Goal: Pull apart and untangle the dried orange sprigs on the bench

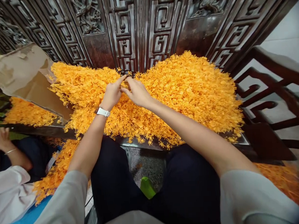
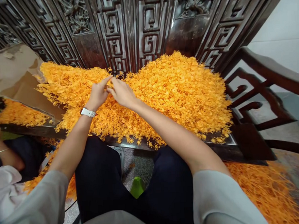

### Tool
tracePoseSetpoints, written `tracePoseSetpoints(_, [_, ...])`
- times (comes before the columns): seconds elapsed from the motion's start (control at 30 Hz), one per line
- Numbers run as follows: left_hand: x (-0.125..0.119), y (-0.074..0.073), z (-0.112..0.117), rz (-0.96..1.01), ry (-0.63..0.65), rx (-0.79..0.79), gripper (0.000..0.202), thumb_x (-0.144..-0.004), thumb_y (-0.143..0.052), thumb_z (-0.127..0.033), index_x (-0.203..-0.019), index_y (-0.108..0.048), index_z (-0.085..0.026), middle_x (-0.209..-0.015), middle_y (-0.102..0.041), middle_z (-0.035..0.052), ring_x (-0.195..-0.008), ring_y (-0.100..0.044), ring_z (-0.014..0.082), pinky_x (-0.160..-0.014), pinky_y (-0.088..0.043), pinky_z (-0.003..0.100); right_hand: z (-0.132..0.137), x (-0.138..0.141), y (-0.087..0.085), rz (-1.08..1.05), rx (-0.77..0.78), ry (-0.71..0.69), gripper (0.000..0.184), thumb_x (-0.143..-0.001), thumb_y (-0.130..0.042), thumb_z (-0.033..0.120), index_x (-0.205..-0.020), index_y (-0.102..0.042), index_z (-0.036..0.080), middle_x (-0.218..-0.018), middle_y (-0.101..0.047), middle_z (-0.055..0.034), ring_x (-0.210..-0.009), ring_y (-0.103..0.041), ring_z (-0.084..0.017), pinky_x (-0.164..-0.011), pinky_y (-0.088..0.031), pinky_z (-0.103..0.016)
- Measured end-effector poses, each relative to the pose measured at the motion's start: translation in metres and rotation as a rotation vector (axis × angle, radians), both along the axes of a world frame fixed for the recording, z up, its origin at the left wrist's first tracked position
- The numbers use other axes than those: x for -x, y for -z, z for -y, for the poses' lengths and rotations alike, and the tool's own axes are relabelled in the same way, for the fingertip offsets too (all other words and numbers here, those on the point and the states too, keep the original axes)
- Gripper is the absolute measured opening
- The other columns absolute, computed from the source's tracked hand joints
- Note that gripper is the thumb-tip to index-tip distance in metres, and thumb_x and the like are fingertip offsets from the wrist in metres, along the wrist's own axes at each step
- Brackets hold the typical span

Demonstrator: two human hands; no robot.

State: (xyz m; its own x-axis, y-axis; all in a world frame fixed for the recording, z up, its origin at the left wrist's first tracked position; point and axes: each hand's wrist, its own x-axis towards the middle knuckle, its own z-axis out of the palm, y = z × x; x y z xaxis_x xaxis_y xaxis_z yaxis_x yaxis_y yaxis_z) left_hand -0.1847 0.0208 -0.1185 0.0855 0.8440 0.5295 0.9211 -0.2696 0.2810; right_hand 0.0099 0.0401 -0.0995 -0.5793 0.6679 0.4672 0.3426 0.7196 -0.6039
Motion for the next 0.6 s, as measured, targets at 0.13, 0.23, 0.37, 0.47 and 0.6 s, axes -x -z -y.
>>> tracePoseSetpoints(0.13, [-0.003, -0.002, 0.002, -0.047, 0.102, 0.044, 0.074, -0.097, -0.061, -0.022, -0.168, -0.044, -0.032, -0.109, -0.082, 0.0091, -0.105, -0.077, 0.0298, -0.105, -0.057, 0.05, -0.005, 0.002, 0.016, -0.017, -0.048, -0.028, 0.019, -0.107, -0.046, 0.027, -0.089, -0.053, 0.024, -0.097, -0.064, -0.0084, -0.085, -0.054, -0.024, -0.079, -0.039, -0.04])
tracePoseSetpoints(0.23, [0.014, -0.006, 0.004, -0.075, 0.038, 0.016, 0.089, -0.087, -0.083, -0.048, -0.166, -0.046, -0.029, -0.157, -0.064, 0.0173, -0.143, -0.059, 0.0413, -0.123, -0.042, 0.062, -0.006, -0.011, 0.018, -0.11, -0.006, 0.006, 0.023, -0.105, -0.051, 0.028, -0.083, -0.048, 0.025, -0.083, -0.057, -0.0045, -0.076, -0.048, -0.021, -0.076, -0.036, -0.039])
tracePoseSetpoints(0.37, [0.059, 0.001, 0.011, -0.053, -0.132, 0.042, 0.124, -0.065, -0.088, -0.082, -0.167, -0.041, -0.028, -0.175, -0.041, 0.0214, -0.162, -0.036, 0.0478, -0.131, -0.026, 0.068, -0.013, -0.032, 0.006, -0.279, 0.104, 0.131, 0.034, -0.101, -0.063, 0.031, -0.074, -0.044, 0.025, -0.069, -0.048, 0.0001, -0.069, -0.041, -0.018, -0.071, -0.033, -0.037])
tracePoseSetpoints(0.47, [0.084, 0.012, 0.017, -0.033, -0.175, 0.064, 0.13, -0.063, -0.081, -0.091, -0.169, -0.038, -0.028, -0.175, -0.042, 0.0229, -0.163, -0.037, 0.0457, -0.131, -0.027, 0.065, -0.016, -0.045, -0.003, -0.379, 0.131, 0.124, 0.042, -0.099, -0.07, 0.045, -0.07, -0.045, 0.025, -0.067, -0.047, 0.0005, -0.068, -0.041, -0.017, -0.068, -0.033, -0.036])
tracePoseSetpoints(0.6, [0.091, 0.016, 0.021, 0.009, -0.251, 0.03, 0.132, -0.066, -0.079, -0.092, -0.17, -0.034, -0.024, -0.174, -0.042, 0.0249, -0.161, -0.041, 0.0451, -0.13, -0.029, 0.065, -0.013, -0.054, -0.015, -0.562, 0.103, 0.09, 0.051, -0.093, -0.075, 0.064, -0.069, -0.051, 0.025, -0.065, -0.046, 0.0013, -0.065, -0.041, -0.016, -0.064, -0.036, -0.034])
